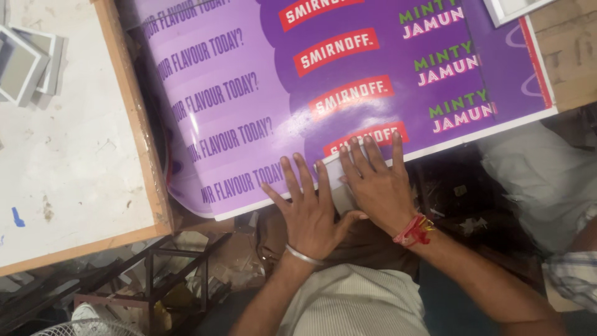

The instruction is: The person assembles small photo frames by hand on a purple Smirnoff Minty Jamun poster. They repeatedly pick up frame parts, align them, and press them together, then place the assembled frames on the poster.

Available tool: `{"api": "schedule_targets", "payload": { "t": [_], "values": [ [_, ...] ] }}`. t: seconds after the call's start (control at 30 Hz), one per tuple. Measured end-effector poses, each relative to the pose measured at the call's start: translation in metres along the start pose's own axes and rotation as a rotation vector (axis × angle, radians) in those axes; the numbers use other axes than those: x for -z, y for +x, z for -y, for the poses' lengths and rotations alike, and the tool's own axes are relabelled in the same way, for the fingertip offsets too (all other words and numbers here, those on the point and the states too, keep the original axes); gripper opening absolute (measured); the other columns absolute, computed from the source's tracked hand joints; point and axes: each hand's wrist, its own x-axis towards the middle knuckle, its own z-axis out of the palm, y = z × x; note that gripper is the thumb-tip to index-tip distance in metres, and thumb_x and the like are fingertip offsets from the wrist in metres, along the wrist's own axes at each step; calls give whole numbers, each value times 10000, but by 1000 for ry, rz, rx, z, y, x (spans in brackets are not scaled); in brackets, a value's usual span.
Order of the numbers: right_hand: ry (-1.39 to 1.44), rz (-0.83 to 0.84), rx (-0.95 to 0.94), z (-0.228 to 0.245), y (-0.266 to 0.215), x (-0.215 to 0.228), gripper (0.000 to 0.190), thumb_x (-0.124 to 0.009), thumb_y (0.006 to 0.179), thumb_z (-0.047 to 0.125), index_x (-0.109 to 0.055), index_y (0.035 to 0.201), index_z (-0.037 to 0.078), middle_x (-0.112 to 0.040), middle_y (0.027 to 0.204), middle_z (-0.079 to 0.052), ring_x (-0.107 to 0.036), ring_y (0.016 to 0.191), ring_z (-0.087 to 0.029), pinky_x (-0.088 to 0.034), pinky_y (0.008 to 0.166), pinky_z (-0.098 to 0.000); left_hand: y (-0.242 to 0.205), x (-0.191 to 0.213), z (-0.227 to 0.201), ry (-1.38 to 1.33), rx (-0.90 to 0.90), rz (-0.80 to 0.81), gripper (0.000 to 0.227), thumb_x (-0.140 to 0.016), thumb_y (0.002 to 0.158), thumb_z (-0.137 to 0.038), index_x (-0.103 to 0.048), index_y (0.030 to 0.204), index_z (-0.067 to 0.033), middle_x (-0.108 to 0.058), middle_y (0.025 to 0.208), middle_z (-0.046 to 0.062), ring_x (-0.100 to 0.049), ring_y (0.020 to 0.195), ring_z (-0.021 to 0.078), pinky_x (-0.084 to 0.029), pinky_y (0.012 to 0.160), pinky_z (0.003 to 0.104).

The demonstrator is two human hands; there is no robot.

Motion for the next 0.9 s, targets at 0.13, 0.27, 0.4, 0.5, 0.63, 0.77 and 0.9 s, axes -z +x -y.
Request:
{"api": "schedule_targets", "payload": {
  "t": [0.13,0.27,0.4,0.5,0.63,0.77,0.9],
  "values": [
    [-4,-3,-3,-3,1,4,525,-651,912,352,-639,1340,47,-659,1324,-150,-582,1276,-325,-292,1128,-688,3,-3,-5,-68,28,32,1151,-470,893,-798,-251,1569,107,-55,1653,383,65,1534,567,89,1076,853],
    [-12,-24,13,-4,-1,3,514,-667,929,318,-640,1359,38,-658,1348,-144,-584,1287,-329,-355,1174,-562,8,-2,-3,-96,-24,52,1097,-600,862,-734,-267,1574,31,-67,1650,374,61,1526,576,91,1072,852],
    [-39,16,33,-5,1,4,580,-688,807,296,-655,1323,34,-663,1342,-147,-605,1255,-317,-401,1131,-500,25,2,8,-205,-130,-27,1076,-701,757,-705,-373,1571,-82,-84,1629,360,55,1504,558,101,1050,843],
    [-18,-49,34,-6,3,6,469,-691,874,243,-672,1296,41,-686,1313,-128,-632,1226,-278,-442,1080,-456,18,5,13,-263,-117,-84,941,-780,742,-662,-515,1491,-158,-150,1624,342,-32,1499,563,53,1091,789],
    [70,-75,-27,-22,11,12,370,-700,924,175,-710,1291,126,-763,1128,-34,-666,997,-143,-464,900,-391,-25,10,1,-434,98,-396,736,-865,845,-384,-566,1427,-46,-460,1409,226,-455,1313,419,-371,1107,558],
    [187,22,-112,-41,23,14,390,-741,926,209,-729,1313,160,-773,926,14,-646,768,-127,-417,766,-367,-49,1,-9,-409,14,-277,579,-911,786,-299,-667,1240,-35,-574,799,86,-550,743,307,-411,652,467],
    [159,-28,67,-41,27,15,385,-723,863,116,-744,1243,176,-756,918,42,-658,848,-156,-427,785,-365,-44,-8,-10,-447,-15,-304,467,-872,845,-229,-687,1237,-55,-543,709,57,-561,637,251,-453,582,388]
  ]
}}
